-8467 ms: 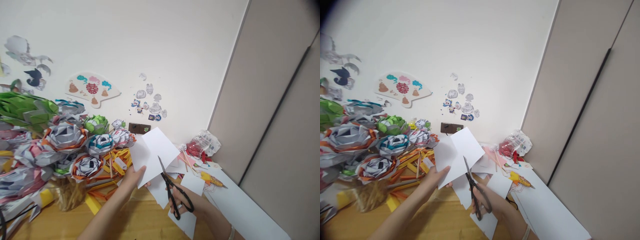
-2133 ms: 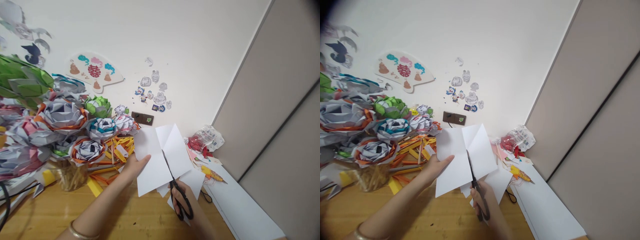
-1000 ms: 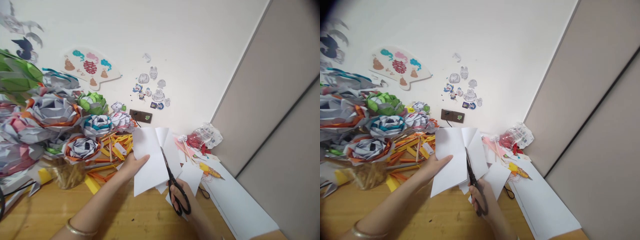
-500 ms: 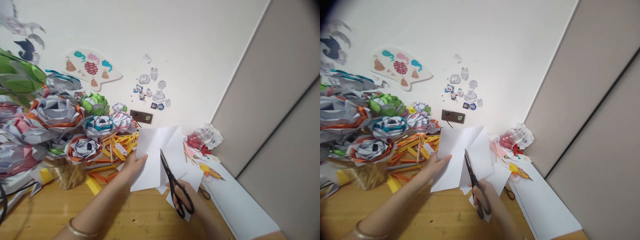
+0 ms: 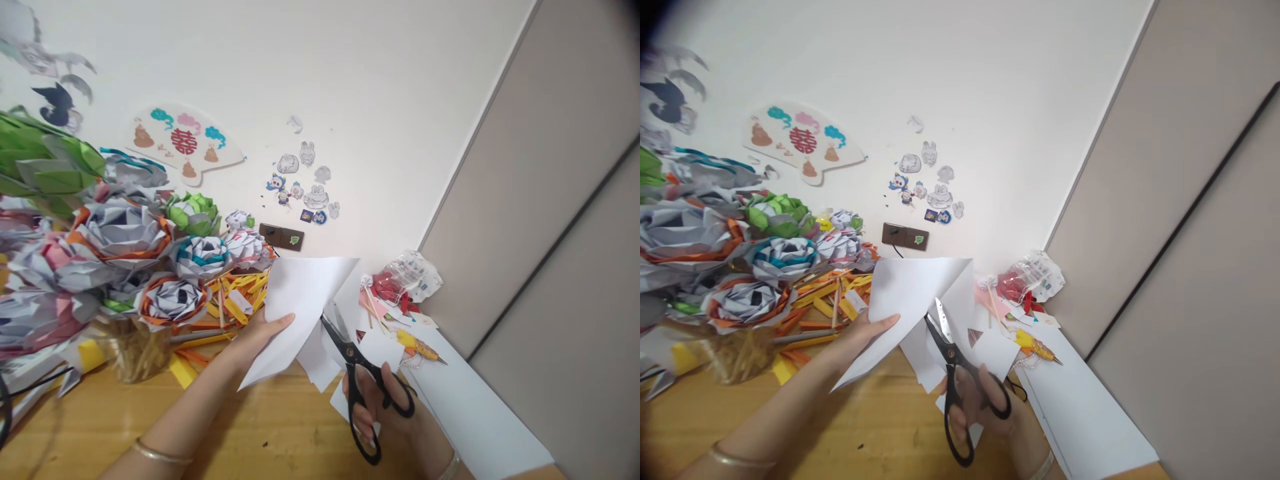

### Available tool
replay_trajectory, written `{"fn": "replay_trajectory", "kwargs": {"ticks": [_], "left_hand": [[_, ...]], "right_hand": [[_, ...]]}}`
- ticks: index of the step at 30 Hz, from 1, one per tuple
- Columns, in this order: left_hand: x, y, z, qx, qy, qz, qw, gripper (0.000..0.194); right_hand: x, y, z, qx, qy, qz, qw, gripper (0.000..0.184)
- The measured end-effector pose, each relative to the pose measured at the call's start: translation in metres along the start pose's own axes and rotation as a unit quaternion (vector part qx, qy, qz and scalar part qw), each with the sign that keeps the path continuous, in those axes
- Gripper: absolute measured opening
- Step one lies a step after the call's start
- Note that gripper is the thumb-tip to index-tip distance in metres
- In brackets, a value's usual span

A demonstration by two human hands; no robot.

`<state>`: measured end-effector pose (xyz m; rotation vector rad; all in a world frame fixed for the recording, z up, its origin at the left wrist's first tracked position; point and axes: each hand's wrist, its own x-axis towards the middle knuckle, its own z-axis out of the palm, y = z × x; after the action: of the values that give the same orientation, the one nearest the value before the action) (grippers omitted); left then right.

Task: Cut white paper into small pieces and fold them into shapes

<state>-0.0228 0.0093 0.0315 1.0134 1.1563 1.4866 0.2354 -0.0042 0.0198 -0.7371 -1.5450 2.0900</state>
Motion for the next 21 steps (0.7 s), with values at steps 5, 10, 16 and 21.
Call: {"fn": "replay_trajectory", "kwargs": {"ticks": [5, 10, 16, 21], "left_hand": [[-0.007, 0.008, 0.001, -0.002, -0.014, -0.009, 1.000, 0.051], [-0.006, -0.001, 0.007, 0.009, -0.036, -0.014, 0.999, 0.049], [-0.009, -0.008, 0.019, 0.043, -0.057, -0.009, 0.997, 0.051], [-0.013, -0.008, 0.026, 0.061, -0.036, 0.012, 0.997, 0.049]], "right_hand": [[-0.004, -0.005, -0.009, -0.051, -0.015, 0.018, 0.998, 0.083], [0.008, -0.010, 0.013, -0.077, 0.013, -0.024, 0.997, 0.065], [0.022, 0.004, 0.024, -0.076, 0.102, -0.123, 0.984, 0.043], [0.031, 0.004, 0.031, -0.092, 0.162, -0.162, 0.969, 0.028]]}}
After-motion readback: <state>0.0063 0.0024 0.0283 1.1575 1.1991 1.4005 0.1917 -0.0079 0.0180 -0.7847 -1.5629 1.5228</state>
